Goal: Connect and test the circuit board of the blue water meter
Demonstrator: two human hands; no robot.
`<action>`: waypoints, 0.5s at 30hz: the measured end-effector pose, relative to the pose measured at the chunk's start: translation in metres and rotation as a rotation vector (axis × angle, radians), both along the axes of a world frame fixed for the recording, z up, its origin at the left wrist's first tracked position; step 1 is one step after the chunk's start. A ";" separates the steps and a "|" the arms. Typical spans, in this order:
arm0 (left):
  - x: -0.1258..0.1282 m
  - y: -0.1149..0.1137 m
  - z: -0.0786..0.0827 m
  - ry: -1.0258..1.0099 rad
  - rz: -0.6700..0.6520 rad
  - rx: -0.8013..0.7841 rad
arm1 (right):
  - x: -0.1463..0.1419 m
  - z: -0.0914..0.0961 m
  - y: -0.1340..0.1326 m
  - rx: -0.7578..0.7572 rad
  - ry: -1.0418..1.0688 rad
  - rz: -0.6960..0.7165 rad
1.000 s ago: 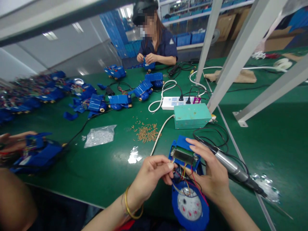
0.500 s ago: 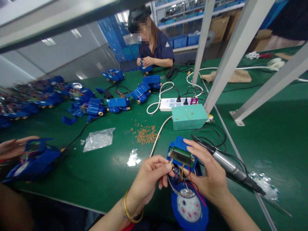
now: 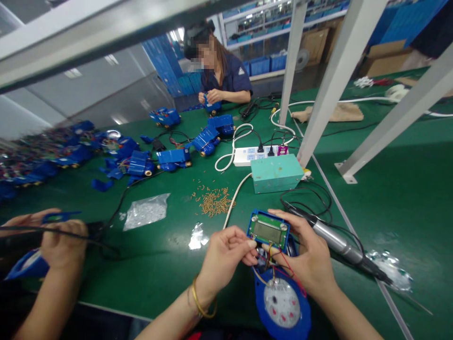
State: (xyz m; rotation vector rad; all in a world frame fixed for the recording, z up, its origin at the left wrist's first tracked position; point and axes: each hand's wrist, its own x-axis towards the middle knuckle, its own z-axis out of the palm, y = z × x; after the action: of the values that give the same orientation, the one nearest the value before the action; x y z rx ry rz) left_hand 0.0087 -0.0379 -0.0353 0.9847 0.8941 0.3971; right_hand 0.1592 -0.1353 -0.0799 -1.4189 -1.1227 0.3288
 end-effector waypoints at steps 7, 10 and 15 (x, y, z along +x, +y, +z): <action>-0.007 0.019 0.006 -0.039 -0.290 0.170 | 0.010 0.004 0.002 -0.039 0.086 0.126; -0.010 0.037 0.013 0.060 -0.436 0.550 | 0.014 0.001 -0.001 -0.076 0.108 0.174; -0.004 0.060 0.010 -0.048 -0.519 1.018 | 0.011 0.004 0.001 -0.062 0.100 0.231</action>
State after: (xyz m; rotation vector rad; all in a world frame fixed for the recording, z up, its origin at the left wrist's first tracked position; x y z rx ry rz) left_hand 0.0046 0.0220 -0.0255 2.0693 0.3158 0.4236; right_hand 0.1700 -0.1342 -0.0764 -1.3134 -1.2045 0.5967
